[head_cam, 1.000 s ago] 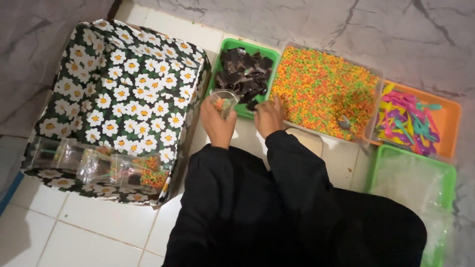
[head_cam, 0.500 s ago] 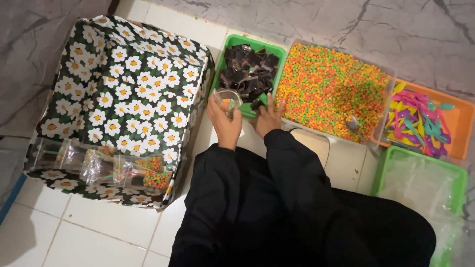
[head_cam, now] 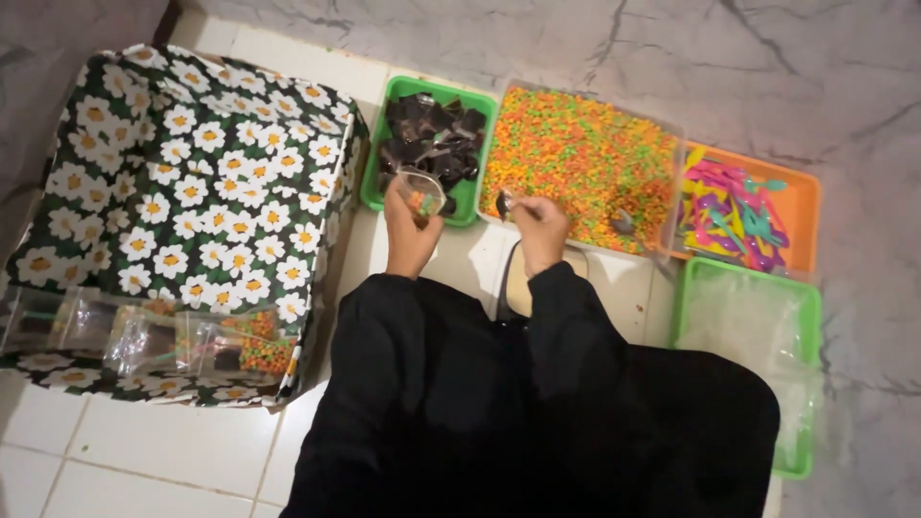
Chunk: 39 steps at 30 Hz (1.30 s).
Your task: Packaging small colorful beads into plastic bags by scooping them from a container, weighing them on a digital scale, and placing the finished bags into a basket.
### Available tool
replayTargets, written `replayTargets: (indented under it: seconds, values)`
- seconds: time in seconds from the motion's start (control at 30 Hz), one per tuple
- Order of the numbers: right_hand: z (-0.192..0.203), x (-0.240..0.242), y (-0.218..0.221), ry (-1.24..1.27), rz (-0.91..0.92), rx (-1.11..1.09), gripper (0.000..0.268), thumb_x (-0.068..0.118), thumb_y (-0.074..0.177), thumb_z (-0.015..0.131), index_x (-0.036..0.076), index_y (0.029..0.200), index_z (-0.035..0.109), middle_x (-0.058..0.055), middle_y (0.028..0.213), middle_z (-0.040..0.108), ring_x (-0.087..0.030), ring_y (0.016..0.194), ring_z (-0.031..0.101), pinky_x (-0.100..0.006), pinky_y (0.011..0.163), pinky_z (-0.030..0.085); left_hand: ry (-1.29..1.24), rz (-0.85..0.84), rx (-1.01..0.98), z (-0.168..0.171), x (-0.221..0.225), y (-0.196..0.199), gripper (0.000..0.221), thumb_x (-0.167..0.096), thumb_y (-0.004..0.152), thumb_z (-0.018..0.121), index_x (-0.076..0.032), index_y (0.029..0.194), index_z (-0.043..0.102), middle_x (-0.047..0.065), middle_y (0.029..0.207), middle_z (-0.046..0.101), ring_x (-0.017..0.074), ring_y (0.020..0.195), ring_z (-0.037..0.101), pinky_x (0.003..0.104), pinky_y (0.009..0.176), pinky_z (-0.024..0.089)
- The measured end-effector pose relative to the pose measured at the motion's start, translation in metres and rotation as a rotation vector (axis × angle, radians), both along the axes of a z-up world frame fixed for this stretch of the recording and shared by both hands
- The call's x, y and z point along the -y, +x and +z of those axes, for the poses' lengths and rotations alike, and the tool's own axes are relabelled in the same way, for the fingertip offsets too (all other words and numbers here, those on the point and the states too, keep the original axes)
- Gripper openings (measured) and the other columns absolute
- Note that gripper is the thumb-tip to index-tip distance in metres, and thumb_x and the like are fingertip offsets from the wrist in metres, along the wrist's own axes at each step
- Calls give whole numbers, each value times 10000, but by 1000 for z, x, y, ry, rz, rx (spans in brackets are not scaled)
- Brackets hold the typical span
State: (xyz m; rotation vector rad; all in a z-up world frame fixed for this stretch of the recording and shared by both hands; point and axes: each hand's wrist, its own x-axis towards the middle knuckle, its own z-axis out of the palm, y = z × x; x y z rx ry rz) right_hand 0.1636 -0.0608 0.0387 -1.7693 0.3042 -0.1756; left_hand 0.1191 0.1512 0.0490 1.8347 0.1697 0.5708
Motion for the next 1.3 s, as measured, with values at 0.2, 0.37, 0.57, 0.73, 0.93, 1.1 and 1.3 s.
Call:
replayTargets:
  seconds: [0.2, 0.37, 0.57, 0.73, 0.93, 1.1, 1.3]
  values:
    - [25, 53, -48, 416, -23, -105, 127, 105, 923, 712, 72, 1041, 676, -90, 1003, 607, -312, 814, 778, -408, 726, 667, 187, -204, -9, 26, 27, -27, 865, -327, 722, 915, 35, 1373, 477, 277, 1187, 606, 517, 1160, 594, 573, 1069, 432]
    - [59, 75, -82, 353, -28, 19, 119, 130, 967, 722, 85, 1049, 649, -39, 950, 679, -171, 757, 762, -290, 709, 660, 364, -314, 62, 31, 59, -51, 865, -461, 689, 886, -62, 1364, 523, 190, 1044, 596, 459, 1018, 607, 566, 1000, 417]
    - [84, 79, -121, 22, 175, 176, 80, 107, 968, 735, 97, 1028, 683, -85, 951, 779, -162, 844, 760, -295, 764, 629, 398, -424, -67, 30, 103, -86, 964, -521, 639, 866, -128, 1428, 479, 130, 1102, 579, 410, 1054, 583, 656, 1097, 298]
    - [100, 96, -144, -570, 278, 157, 88, 257, 948, 727, 194, 991, 684, -21, 881, 795, -179, 836, 775, -316, 731, 611, 426, -452, -146, 40, 117, -107, 986, -582, 646, 840, -153, 1451, 463, 102, 1143, 565, 389, 1127, 569, 716, 1132, 240]
    - [105, 109, -151, -766, 516, -69, 125, 219, 909, 682, 164, 997, 753, -90, 911, 792, -368, 941, 747, -491, 833, 591, 629, -515, -136, 44, 120, -123, 988, -550, 665, 802, -148, 1490, 438, 101, 1227, 523, 358, 1276, 475, 698, 1197, 95]
    - [102, 100, -160, -793, 313, 394, 94, 134, 784, 822, 176, 861, 790, 3, 742, 686, -246, 962, 617, -336, 911, 526, 680, -464, -68, 41, 126, -131, 992, -601, 694, 767, -136, 1500, 421, 114, 1246, 520, 349, 1297, 466, 660, 1214, 69]
    - [62, 91, -168, -499, 270, 337, 127, 136, 877, 803, 113, 1002, 792, -85, 943, 763, -289, 1171, 663, -393, 1009, 529, 675, -416, -48, 40, 123, -135, 1005, -529, 674, 826, -114, 1497, 424, 125, 1242, 533, 347, 1265, 486, 644, 1211, 137]
